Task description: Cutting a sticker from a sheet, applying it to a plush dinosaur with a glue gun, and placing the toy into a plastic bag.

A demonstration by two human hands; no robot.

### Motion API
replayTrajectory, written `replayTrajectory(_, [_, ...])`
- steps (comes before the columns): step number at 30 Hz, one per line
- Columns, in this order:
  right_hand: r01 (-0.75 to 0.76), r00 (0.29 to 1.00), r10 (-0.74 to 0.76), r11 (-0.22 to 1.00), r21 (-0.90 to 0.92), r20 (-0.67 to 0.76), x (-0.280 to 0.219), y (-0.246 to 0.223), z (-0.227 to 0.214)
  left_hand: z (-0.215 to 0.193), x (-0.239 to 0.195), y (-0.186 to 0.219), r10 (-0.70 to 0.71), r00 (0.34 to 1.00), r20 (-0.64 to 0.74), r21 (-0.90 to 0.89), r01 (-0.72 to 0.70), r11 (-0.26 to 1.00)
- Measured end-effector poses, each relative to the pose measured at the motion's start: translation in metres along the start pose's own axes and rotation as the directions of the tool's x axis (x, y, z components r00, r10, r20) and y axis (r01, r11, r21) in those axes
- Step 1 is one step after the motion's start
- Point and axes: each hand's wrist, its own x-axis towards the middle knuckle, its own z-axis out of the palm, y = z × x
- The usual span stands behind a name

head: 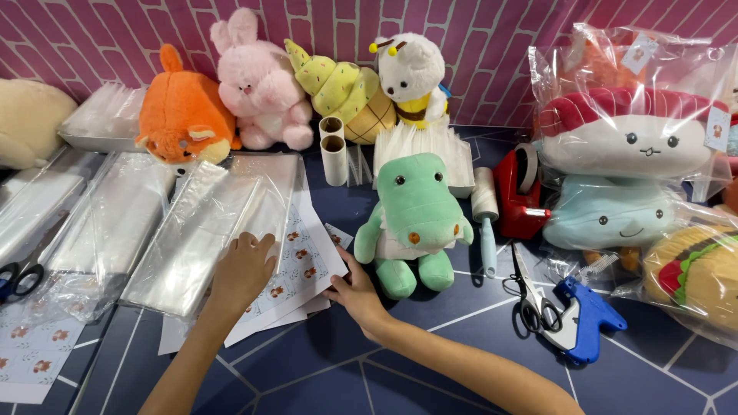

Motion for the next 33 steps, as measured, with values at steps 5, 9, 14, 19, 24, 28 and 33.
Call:
replayTrajectory(5, [0.138,0.987,-0.132,0.989,-0.06,0.096,0.027,0.036,-0.017,-0.04,-0.003,0.023,-0.095,0.989,0.113,-0.036,0.1,0.994])
replayTrajectory(9, [0.163,0.981,-0.137,0.965,-0.203,0.14,0.014,0.022,-0.015,-0.058,-0.01,0.039,-0.098,0.991,0.093,-0.062,0.104,0.993])
replayTrajectory(14, [0.145,0.984,-0.101,0.929,-0.34,0.145,-0.002,0.01,-0.016,-0.056,-0.007,0.028,-0.089,0.991,0.101,-0.131,0.102,0.986])
replayTrajectory(19, [0.321,0.939,-0.255,0.89,-0.325,0.229,-0.038,-0.003,-0.017,-0.059,-0.005,0.002,-0.121,0.99,0.072,-0.339,0.138,0.931])
replayTrajectory(24, [0.576,0.793,-0.395,0.733,-0.361,0.464,-0.09,-0.039,-0.044,-0.074,-0.008,0.023,-0.128,0.973,-0.193,-0.552,0.0,0.834])
replayTrajectory(28, [0.713,0.701,-0.58,0.56,-0.421,0.415,-0.079,-0.048,-0.108,-0.086,-0.01,0.031,-0.083,0.991,-0.105,-0.535,0.014,0.845])
replayTrajectory(33, [0.584,0.482,-0.865,0.2,-0.787,0.138,-0.054,-0.051,-0.196,-0.016,0.027,-0.042,-0.196,0.869,-0.454,-0.052,0.193,0.98])
